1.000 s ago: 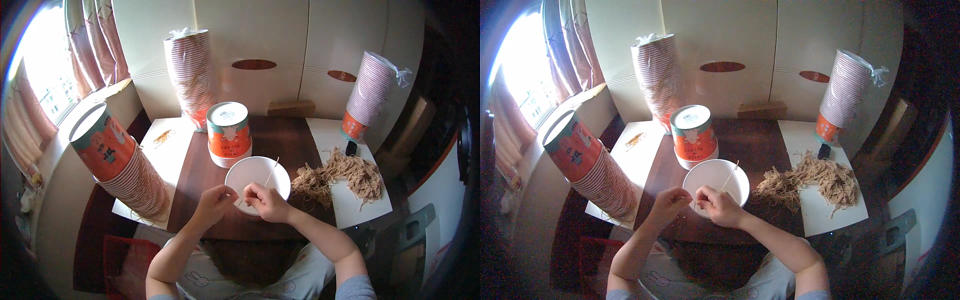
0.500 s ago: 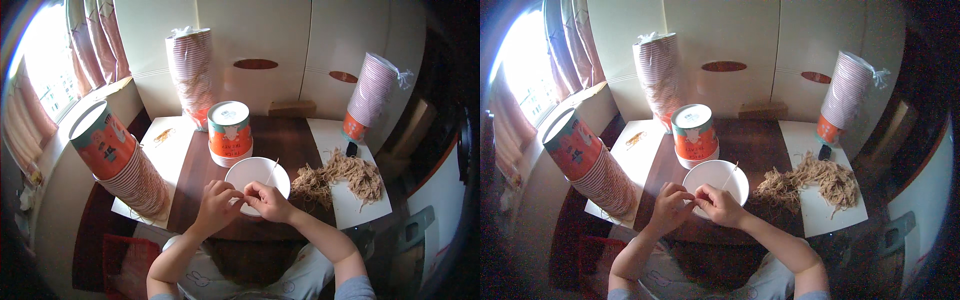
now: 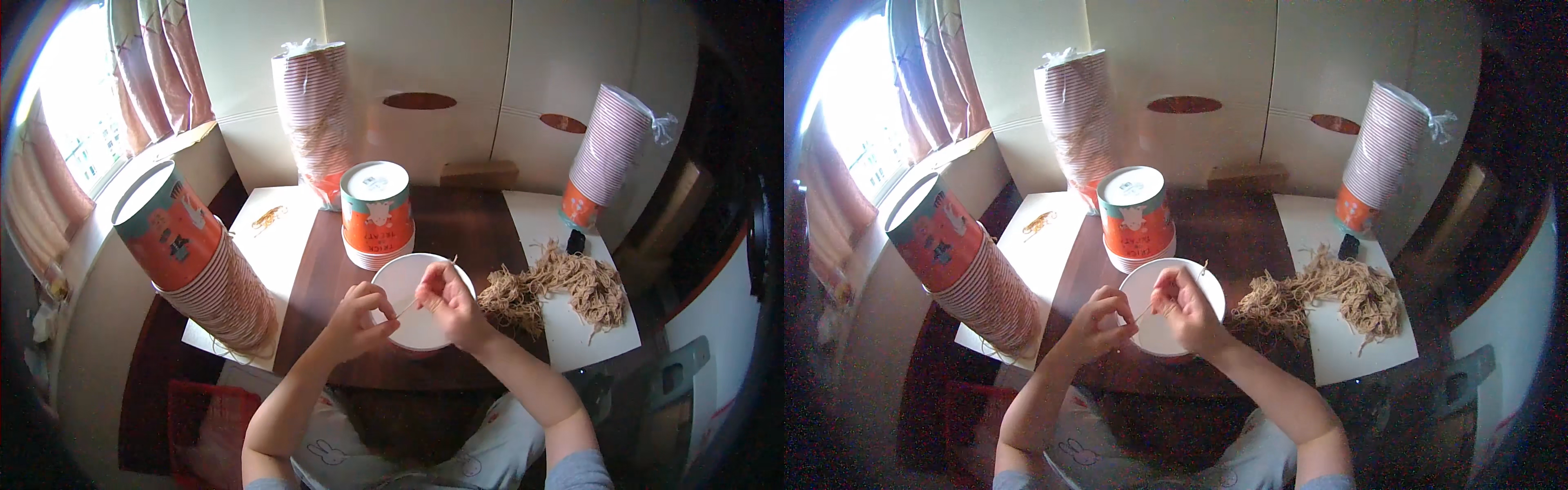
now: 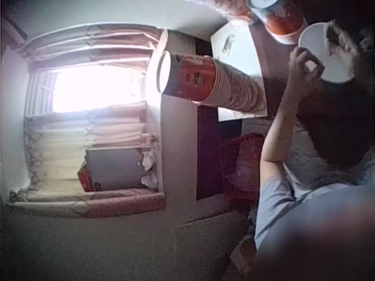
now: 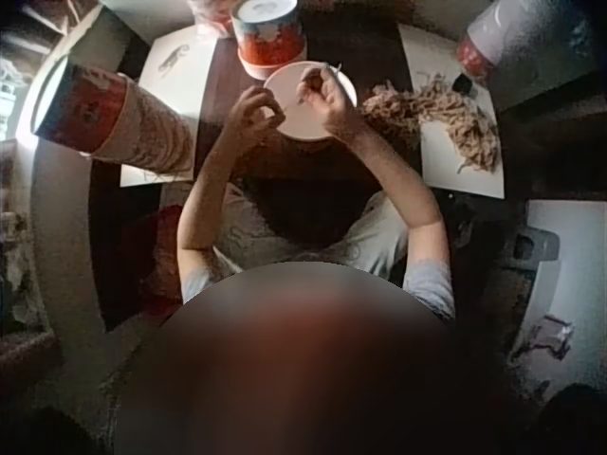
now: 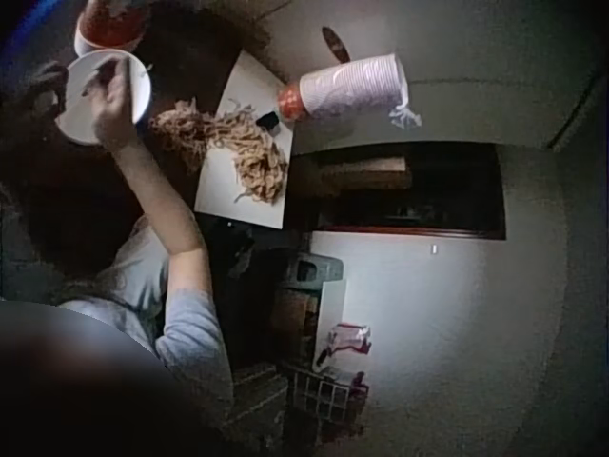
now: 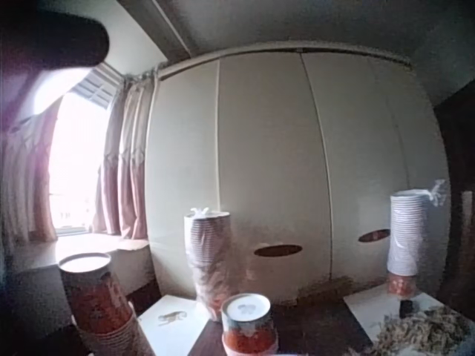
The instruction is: Assembling paper packaging by threading string through bowls and organizing materials.
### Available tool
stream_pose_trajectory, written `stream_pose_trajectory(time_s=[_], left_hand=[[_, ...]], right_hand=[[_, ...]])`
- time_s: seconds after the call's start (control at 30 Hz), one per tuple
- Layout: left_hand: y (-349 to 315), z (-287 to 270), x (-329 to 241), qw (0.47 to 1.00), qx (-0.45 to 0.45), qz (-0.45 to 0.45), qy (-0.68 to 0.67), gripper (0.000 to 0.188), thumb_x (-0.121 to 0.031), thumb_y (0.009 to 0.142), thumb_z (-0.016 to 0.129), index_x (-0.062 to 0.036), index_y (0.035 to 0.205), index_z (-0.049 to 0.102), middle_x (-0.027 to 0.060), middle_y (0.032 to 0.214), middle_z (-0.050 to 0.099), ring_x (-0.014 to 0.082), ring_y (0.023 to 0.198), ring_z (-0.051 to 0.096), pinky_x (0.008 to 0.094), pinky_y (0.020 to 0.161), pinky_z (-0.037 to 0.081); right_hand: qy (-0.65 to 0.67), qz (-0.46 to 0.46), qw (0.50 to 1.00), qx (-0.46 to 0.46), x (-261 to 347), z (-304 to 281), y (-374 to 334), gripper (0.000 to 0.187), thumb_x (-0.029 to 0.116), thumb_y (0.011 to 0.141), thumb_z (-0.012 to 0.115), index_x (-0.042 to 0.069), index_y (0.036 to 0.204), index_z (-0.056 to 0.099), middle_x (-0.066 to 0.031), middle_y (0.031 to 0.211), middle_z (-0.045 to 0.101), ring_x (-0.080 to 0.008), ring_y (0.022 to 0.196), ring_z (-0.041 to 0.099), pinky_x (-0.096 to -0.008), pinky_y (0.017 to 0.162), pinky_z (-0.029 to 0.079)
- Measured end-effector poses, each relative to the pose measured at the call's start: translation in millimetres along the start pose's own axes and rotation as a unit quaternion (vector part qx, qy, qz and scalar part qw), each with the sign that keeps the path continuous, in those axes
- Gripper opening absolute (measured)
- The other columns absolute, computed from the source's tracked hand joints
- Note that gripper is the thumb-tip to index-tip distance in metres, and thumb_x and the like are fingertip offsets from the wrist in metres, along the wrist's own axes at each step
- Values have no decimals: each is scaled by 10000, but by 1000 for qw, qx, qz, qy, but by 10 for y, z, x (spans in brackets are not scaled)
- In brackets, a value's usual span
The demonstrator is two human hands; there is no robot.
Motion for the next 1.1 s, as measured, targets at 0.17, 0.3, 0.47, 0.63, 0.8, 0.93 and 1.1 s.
stream_pose_trajectory(time_s=[0.17,0.3,0.47,0.63,0.8,0.93,1.1], left_hand=[[-13,23,187,998,47,-38,-10,131,-110,651,676,-62,708,568,78,916,463,212,932,435,323,845,330],[-41,69,275,994,97,-43,27,137,-132,632,692,-98,705,581,80,983,443,242,999,387,377,887,288],[-64,128,225,985,154,-41,60,140,-148,613,703,-147,699,593,70,1039,431,260,1048,346,418,903,255],[-85,200,234,974,185,-34,127,120,-184,627,697,-167,693,599,32,1064,435,254,1066,339,422,893,242],[-85,208,148,971,187,-6,145,93,-191,659,678,-168,694,595,22,1055,439,251,1067,334,424,885,242],[-75,152,17,972,132,48,188,116,-197,691,662,-129,722,573,53,1014,458,232,990,394,388,843,310],[-67,-175,508,979,-104,-167,50,344,-306,713,658,7,789,539,134,751,544,240,667,548,307,616,453]], right_hand=[[70,-43,992,-99,118,-415,87,104,67,843,492,84,919,424,-14,751,475,-94,706,458,-225,692,374],[97,-63,987,-115,221,-569,106,101,70,846,486,88,924,424,-15,751,490,-90,706,469,-216,696,378],[120,-66,982,-132,263,-678,112,94,62,841,489,93,914,439,-7,746,489,-94,700,471,-223,682,380],[126,-93,979,-127,358,-663,90,103,48,840,481,92,923,439,-7,753,483,-105,706,472,-233,690,374],[153,-124,972,-130,390,-682,85,104,56,829,494,88,919,453,-19,763,465,-113,695,428,-225,660,329],[131,-115,982,-76,460,-609,66,75,72,857,454,88,928,435,-19,768,472,-112,712,433,-244,679,352],[60,-89,994,-27,558,-366,5,66,75,848,466,81,904,432,-28,790,484,-112,716,441,-229,664,344]])
Point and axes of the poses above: each hand's wrist, its own y-axis towards the middle knuckle, its own z-axis out of the palm, x = y × z, the point moved 8 cm from there along y, towards the middle knuckle
